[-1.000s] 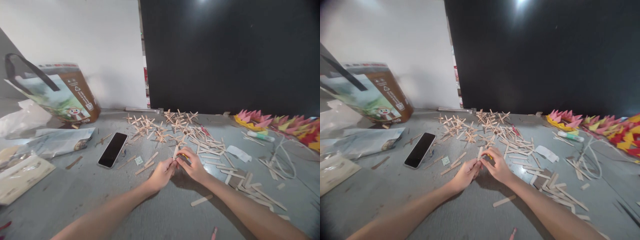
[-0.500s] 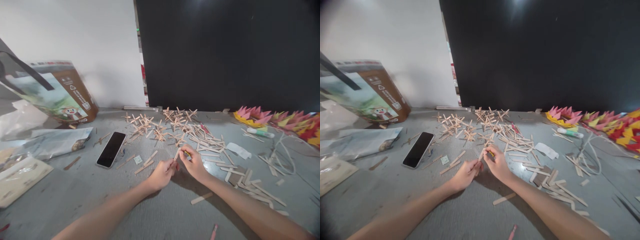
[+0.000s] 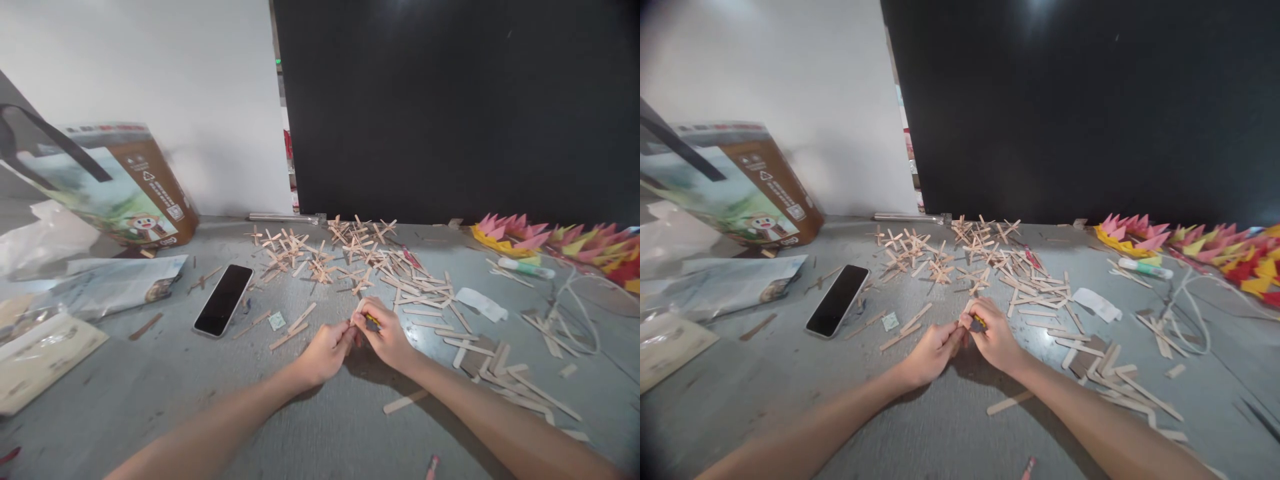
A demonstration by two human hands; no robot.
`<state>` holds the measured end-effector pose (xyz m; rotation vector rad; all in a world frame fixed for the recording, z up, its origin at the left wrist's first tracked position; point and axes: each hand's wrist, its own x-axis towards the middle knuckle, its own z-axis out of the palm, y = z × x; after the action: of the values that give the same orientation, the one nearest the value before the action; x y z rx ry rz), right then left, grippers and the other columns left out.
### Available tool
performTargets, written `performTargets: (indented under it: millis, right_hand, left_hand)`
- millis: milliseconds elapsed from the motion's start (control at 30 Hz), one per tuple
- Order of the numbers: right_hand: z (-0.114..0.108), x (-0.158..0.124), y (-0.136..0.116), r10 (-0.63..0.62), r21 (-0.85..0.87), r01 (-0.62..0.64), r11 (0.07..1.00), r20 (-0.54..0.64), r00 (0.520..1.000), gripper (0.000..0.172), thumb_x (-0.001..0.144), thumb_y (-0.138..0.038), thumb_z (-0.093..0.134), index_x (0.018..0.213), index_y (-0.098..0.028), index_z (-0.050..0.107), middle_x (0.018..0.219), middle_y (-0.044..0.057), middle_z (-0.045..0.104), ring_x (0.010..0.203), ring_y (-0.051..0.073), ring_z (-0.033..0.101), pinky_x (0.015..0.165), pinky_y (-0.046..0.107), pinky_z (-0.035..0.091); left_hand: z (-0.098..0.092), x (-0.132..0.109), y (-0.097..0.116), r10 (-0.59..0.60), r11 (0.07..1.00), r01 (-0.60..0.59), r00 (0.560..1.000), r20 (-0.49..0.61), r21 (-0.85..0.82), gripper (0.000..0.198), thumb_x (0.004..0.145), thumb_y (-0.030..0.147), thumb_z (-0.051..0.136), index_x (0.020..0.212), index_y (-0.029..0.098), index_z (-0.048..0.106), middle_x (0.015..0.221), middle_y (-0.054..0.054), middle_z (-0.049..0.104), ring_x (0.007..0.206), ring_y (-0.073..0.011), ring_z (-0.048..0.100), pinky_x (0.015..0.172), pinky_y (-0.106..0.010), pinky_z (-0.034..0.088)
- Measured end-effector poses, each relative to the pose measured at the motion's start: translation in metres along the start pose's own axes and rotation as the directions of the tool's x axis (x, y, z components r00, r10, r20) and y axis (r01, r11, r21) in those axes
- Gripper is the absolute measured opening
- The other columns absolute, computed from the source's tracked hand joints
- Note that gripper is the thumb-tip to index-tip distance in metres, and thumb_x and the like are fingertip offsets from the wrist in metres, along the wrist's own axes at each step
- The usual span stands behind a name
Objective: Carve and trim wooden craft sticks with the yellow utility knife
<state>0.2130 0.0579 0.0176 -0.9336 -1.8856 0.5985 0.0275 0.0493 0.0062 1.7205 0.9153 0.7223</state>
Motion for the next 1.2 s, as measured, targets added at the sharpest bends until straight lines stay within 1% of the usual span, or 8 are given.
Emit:
performTargets:
  millis: [300,433,500,567,667,833,1033,1200]
  right_hand:
    - [0.000,-0.003,0.002,0.033,0.002,-0.033,0.999,-0.113,0.993,0.030,0.105,-0.031,0.056,0.077,-0.024,0.054,0.073,0.001,0.056,0.074,0.020,0.055,0.073,0.035,0.045]
    - [-0.003,-0.004,-0.002,-0.171,-0.065,0.162,0.985,-0.180,0.969,0.010,0.101,-0.018,0.062,0.094,-0.023,0.066,0.077,0.002,0.062,0.074,0.019,0.057,0.075,0.037,0.047]
    - [-0.005,-0.005,-0.001,-0.329,-0.182,0.295,0.938,-0.204,0.922,0.017,0.098,-0.011,0.064,0.107,-0.023,0.069,0.077,0.002,0.062,0.072,0.018,0.056,0.076,0.039,0.047]
    - [-0.009,-0.007,0.001,-0.453,-0.309,0.393,0.866,-0.151,0.879,0.028,0.096,-0.006,0.064,0.118,-0.023,0.068,0.077,0.001,0.062,0.070,0.018,0.054,0.078,0.040,0.047]
    - [-0.014,-0.009,0.004,-0.522,-0.437,0.494,0.752,0.063,0.850,0.032,0.099,-0.005,0.055,0.125,-0.020,0.066,0.076,0.002,0.062,0.074,0.019,0.055,0.083,0.042,0.047]
    - [-0.012,-0.009,0.006,-0.469,-0.462,0.548,0.697,0.285,0.836,0.036,0.097,-0.003,0.045,0.121,-0.020,0.066,0.083,0.005,0.062,0.082,0.022,0.055,0.091,0.044,0.047]
    - [-0.009,-0.011,0.012,-0.321,-0.317,0.352,0.881,0.146,0.936,0.040,0.091,-0.018,0.053,0.131,-0.019,0.050,0.096,0.008,0.057,0.090,0.028,0.053,0.086,0.049,0.046]
    - [-0.009,-0.011,0.013,-0.222,-0.195,0.246,0.950,0.138,0.965,0.034,0.101,-0.030,0.043,0.133,-0.020,0.047,0.110,0.012,0.056,0.099,0.030,0.053,0.088,0.051,0.046]
  left_hand:
    - [-0.001,-0.002,0.003,-0.042,0.999,0.042,0.999,0.007,-0.027,0.043,0.105,0.048,0.039,0.082,0.017,0.058,0.060,0.006,0.041,0.054,-0.0101,0.037,0.055,-0.024,0.030]
    - [0.001,0.003,0.000,-0.092,0.942,0.063,0.993,-0.074,-0.331,0.039,0.099,0.058,0.054,0.111,0.021,0.052,0.070,0.007,0.046,0.056,-0.0095,0.038,0.054,-0.022,0.032]
    - [0.001,0.006,-0.001,-0.131,0.876,0.046,0.981,-0.145,-0.480,0.050,0.095,0.062,0.058,0.123,0.024,0.043,0.077,0.007,0.049,0.056,-0.0095,0.041,0.052,-0.022,0.034]
    - [0.000,0.008,-0.001,-0.153,0.848,0.053,0.977,-0.147,-0.528,0.048,0.098,0.066,0.050,0.116,0.022,0.047,0.076,0.006,0.050,0.056,-0.0102,0.043,0.052,-0.023,0.035]
    - [-0.002,0.008,-0.001,-0.119,0.880,0.078,0.991,-0.059,-0.470,0.057,0.102,0.069,0.033,0.084,0.018,0.052,0.066,0.003,0.049,0.056,-0.0108,0.042,0.054,-0.025,0.034]
    - [-0.003,0.007,-0.001,-0.056,0.898,0.023,0.996,-0.062,-0.439,0.047,0.100,0.061,0.051,0.083,0.017,0.053,0.064,0.005,0.046,0.057,-0.0093,0.041,0.055,-0.023,0.032]
    - [-0.001,0.007,-0.003,-0.124,0.824,0.043,0.987,-0.106,-0.565,0.045,0.099,0.064,0.052,0.103,0.019,0.054,0.062,0.010,0.036,0.048,-0.0071,0.028,0.046,-0.019,0.022]
    - [0.002,0.009,-0.005,-0.039,0.802,-0.051,0.990,-0.137,-0.596,0.046,0.097,0.061,0.060,0.115,0.020,0.049,0.070,0.008,0.044,0.056,-0.0078,0.037,0.053,-0.019,0.033]
